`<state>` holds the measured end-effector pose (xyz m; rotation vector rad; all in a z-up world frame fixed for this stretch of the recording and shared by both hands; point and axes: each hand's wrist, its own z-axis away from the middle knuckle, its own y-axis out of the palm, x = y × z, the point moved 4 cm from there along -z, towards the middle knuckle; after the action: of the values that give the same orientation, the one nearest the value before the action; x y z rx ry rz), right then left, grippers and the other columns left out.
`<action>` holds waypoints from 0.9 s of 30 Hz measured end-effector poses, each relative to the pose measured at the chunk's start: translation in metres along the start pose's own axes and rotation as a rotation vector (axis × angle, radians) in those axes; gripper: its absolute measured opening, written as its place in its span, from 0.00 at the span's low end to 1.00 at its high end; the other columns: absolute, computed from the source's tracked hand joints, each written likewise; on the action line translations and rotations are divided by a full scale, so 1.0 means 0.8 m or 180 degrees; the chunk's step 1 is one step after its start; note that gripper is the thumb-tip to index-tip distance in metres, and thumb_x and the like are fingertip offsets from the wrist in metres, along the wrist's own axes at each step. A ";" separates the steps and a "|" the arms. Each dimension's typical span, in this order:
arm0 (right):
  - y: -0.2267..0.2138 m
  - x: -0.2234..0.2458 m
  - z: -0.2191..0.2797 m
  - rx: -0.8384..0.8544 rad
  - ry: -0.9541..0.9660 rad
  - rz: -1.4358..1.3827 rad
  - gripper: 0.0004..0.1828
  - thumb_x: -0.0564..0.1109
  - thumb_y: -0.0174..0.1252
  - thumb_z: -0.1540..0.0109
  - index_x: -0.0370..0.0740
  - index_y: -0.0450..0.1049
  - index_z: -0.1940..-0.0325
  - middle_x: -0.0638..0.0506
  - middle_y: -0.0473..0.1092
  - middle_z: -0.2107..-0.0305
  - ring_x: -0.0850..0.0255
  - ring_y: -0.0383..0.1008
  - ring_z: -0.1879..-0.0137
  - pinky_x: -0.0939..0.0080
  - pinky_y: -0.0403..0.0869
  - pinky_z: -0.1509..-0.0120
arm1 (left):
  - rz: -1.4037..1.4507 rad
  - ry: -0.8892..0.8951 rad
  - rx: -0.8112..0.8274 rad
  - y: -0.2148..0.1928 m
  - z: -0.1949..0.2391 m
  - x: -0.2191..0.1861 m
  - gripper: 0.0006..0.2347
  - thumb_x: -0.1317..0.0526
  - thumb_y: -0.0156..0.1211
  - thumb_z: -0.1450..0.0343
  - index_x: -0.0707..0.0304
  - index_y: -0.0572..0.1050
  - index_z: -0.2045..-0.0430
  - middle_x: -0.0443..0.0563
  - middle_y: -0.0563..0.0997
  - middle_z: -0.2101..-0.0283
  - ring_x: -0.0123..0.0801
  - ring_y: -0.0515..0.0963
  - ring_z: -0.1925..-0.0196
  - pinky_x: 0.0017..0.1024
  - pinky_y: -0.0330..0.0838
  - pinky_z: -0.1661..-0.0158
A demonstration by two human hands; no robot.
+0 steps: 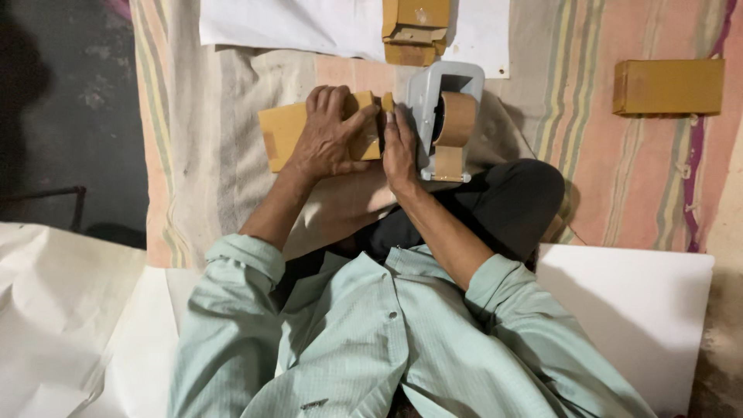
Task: The person sits cross-legged and repeatedly tapes small cardboard boxes using a handheld tape dispenser. They fold the flaps, apply tape to seal the seams, and place the finished boxes aside on the floor.
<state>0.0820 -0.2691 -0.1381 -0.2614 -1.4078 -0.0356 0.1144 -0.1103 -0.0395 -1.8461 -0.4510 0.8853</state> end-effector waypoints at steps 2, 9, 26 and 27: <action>0.008 0.017 0.013 0.0220 -0.0300 -0.0183 0.31 0.47 0.37 0.29 0.36 0.58 0.22 0.38 0.62 0.31 0.47 0.61 0.27 0.55 0.60 0.23 | -0.0071 0.0077 -0.0033 0.004 0.004 -0.005 0.46 0.42 0.80 0.54 0.47 0.67 0.37 0.67 0.65 0.44 0.61 0.64 0.39 0.57 0.53 0.35; 0.039 0.037 0.000 0.0577 -0.0714 0.0136 0.32 0.53 0.33 0.24 0.36 0.39 0.18 0.36 0.42 0.22 0.47 0.42 0.17 0.52 0.49 0.16 | 0.0192 0.0048 -0.0160 0.001 0.006 0.001 0.50 0.42 0.77 0.49 0.61 0.60 0.32 0.67 0.66 0.43 0.60 0.64 0.38 0.57 0.54 0.36; 0.009 0.033 0.003 0.0323 -0.1274 0.0867 0.38 0.40 0.48 0.30 0.33 0.42 0.18 0.36 0.39 0.20 0.40 0.33 0.15 0.44 0.40 0.14 | 0.1545 -0.2118 -0.1303 0.040 0.126 0.065 0.49 0.49 0.77 0.36 0.68 0.46 0.26 0.71 0.53 0.24 0.60 0.55 0.22 0.48 0.54 0.26; 0.007 0.030 0.008 0.0320 -0.1281 0.0927 0.39 0.40 0.48 0.30 0.33 0.41 0.17 0.37 0.39 0.21 0.40 0.33 0.15 0.44 0.40 0.14 | 0.1549 -0.2063 -0.1340 0.043 0.127 0.061 0.48 0.50 0.76 0.34 0.68 0.46 0.25 0.72 0.53 0.24 0.60 0.55 0.21 0.48 0.54 0.25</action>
<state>0.0808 -0.2595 -0.1146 -0.4034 -1.7507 0.3435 0.0685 -0.0303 -0.1125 -2.0575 -0.6286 1.8591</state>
